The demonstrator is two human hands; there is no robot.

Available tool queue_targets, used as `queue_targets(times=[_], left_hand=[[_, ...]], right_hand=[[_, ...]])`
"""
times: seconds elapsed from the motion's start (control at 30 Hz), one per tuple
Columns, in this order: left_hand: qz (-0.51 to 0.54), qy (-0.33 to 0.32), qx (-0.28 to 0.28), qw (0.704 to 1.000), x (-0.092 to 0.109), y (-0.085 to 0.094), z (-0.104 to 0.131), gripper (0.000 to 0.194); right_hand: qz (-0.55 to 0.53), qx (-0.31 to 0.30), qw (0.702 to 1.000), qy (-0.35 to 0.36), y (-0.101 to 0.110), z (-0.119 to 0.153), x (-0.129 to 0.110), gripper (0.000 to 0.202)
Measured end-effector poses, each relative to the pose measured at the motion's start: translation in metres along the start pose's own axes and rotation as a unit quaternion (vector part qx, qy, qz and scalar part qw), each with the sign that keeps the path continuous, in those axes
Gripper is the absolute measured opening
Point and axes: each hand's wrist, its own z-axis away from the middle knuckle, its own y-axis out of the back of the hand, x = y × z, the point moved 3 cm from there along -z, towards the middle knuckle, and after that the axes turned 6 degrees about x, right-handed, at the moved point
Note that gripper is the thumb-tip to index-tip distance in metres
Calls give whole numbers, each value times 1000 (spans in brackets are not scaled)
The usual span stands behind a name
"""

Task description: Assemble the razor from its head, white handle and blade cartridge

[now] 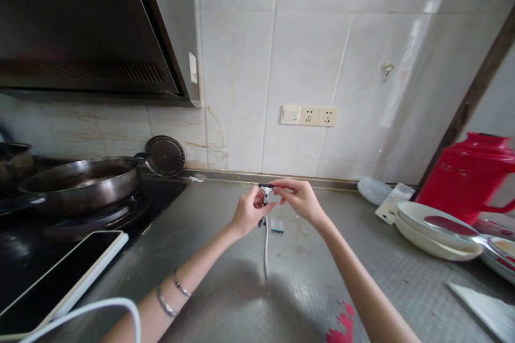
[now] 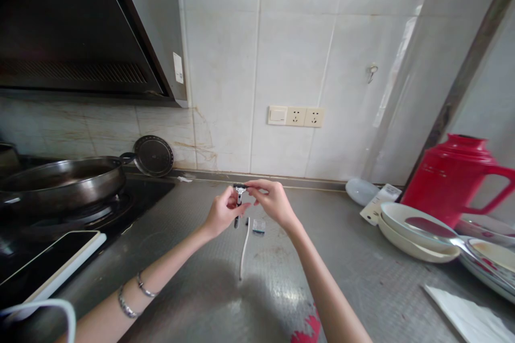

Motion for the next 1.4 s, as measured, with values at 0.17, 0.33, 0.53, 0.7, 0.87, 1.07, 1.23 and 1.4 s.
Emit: queue_targets(times=[0.17,0.33,0.53,0.7,0.87,1.07,1.23,1.4], left_hand=[[-8,-8,-1,1000,1,0,0,29],[-5,-32,5,999,-1,-1,1,26],[-36,-33,9,999,-6,-2,1,28],[-49,-29,11,998,-5,-3,1,31],[-47,-22,14,999,-4,-3,2,32],[-42,-11,22,999,-1,-3,3,32],[5,1,14,1000,0,-3,2,27],[77,53,11,996,-3,-1,-3,35]], right_hand=[[4,-2,1000,3,0,1,-2,21],[6,-12,1000,6,-1,2,-3,21],[11,-7,1000,8,-2,2,1,21],[27,-9,999,17,-1,2,2,20],[39,-10,999,21,-1,1,1,21],[45,-12,998,30,-1,2,-2,20],[33,-6,999,23,-3,2,-3,21],[39,8,999,13,-2,1,0,25]])
